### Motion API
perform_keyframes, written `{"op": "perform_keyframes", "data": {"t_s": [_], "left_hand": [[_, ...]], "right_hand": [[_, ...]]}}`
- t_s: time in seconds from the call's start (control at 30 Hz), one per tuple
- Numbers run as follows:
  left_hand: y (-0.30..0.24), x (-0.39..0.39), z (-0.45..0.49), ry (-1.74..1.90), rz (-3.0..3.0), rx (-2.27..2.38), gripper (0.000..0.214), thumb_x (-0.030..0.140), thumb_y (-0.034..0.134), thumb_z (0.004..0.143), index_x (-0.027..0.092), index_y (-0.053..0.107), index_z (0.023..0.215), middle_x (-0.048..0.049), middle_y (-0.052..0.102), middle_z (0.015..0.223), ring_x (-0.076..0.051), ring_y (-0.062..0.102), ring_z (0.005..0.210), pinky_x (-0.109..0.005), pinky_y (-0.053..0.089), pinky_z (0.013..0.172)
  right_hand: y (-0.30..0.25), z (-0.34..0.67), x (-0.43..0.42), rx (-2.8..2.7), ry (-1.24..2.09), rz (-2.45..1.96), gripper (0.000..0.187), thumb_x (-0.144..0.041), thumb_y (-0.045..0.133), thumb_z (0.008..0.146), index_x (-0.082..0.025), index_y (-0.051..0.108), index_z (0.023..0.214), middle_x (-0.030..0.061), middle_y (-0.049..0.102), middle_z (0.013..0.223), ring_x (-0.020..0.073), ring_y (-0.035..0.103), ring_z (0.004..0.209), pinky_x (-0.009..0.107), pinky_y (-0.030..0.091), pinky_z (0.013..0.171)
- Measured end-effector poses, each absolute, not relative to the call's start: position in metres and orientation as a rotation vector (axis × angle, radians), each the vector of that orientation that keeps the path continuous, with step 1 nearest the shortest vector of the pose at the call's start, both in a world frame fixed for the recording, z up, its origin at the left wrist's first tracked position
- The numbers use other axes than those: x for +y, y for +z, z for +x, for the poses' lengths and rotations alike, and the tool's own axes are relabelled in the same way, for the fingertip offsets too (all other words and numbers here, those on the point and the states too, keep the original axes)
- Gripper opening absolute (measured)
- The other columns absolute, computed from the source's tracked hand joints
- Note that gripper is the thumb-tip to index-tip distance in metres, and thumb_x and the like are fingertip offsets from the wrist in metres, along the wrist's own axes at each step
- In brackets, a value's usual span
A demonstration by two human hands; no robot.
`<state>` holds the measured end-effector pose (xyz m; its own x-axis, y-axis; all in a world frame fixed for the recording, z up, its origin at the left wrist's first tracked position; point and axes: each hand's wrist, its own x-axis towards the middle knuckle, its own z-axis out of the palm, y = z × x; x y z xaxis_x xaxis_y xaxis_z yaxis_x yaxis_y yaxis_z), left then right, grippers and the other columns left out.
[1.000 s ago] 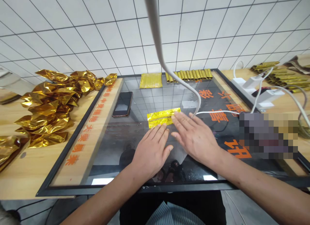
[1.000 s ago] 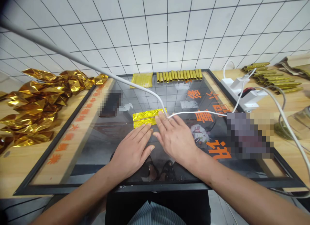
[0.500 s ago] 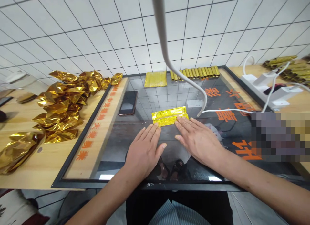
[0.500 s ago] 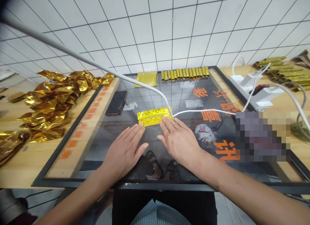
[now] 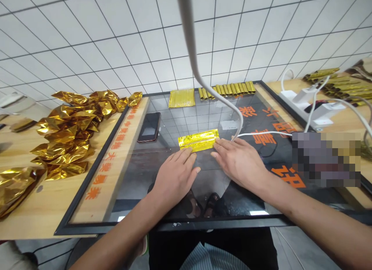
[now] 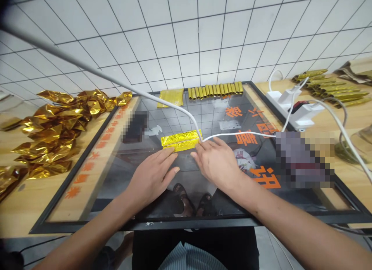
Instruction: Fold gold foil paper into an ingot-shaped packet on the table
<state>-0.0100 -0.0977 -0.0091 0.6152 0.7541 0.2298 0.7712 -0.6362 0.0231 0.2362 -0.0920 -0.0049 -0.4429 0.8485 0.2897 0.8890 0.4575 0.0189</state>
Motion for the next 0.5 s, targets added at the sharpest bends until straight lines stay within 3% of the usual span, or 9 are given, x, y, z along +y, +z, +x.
{"op": "perform_keyframes", "data": {"t_s": [0.1,0.17,0.3,0.37,0.5], "left_hand": [[0.004,-0.079,-0.006,-0.477,-2.744,-1.354,0.036,0.031,0.044,0.113,0.015,0.068,0.136,-0.0155,0.07,0.142,-0.03,0.067,0.13,-0.045,0.054,0.11],[0.013,-0.058,0.004,-0.518,-2.719,-1.434,0.035,0.028,0.047,0.11,0.017,0.067,0.138,-0.0152,0.068,0.14,-0.031,0.065,0.126,-0.047,0.052,0.109],[0.016,-0.014,0.027,-0.704,-2.866,-1.826,0.014,0.022,0.067,0.096,0.019,0.077,0.105,-0.013,0.07,0.115,-0.033,0.063,0.118,-0.046,0.048,0.105],[0.012,0.0,0.032,-0.821,-2.876,-1.927,0.004,0.017,0.072,0.087,0.02,0.074,0.088,-0.0095,0.071,0.104,-0.03,0.064,0.111,-0.041,0.049,0.098],[0.002,0.013,0.029,-1.143,-2.843,-2.168,0.017,0.015,0.072,0.081,0.021,0.061,0.07,-0.0015,0.065,0.076,-0.02,0.062,0.077,-0.031,0.047,0.075]], "right_hand": [[0.006,0.242,-0.085,-2.428,-0.29,-1.652,0.038,-0.032,0.048,0.112,-0.016,0.079,0.097,0.0127,0.082,0.093,0.0285,0.075,0.083,0.044,0.044,0.082],[0.009,0.243,-0.082,-2.402,-0.341,-1.694,0.037,-0.032,0.051,0.11,-0.017,0.076,0.087,0.0109,0.078,0.085,0.0256,0.07,0.074,0.041,0.037,0.073],[0.005,0.244,-0.08,-2.375,-0.428,-1.597,0.034,-0.031,0.053,0.109,-0.019,0.073,0.084,0.0098,0.076,0.084,0.0237,0.067,0.077,0.039,0.033,0.073],[0.001,0.246,-0.08,-2.338,-0.417,-1.569,0.032,-0.03,0.054,0.108,-0.019,0.072,0.085,0.0092,0.076,0.084,0.0236,0.067,0.08,0.039,0.034,0.074],[-0.002,0.25,-0.076,-2.184,-0.147,-1.607,0.025,-0.033,0.056,0.107,-0.021,0.074,0.094,0.0072,0.078,0.092,0.0234,0.07,0.085,0.035,0.041,0.074]]}}
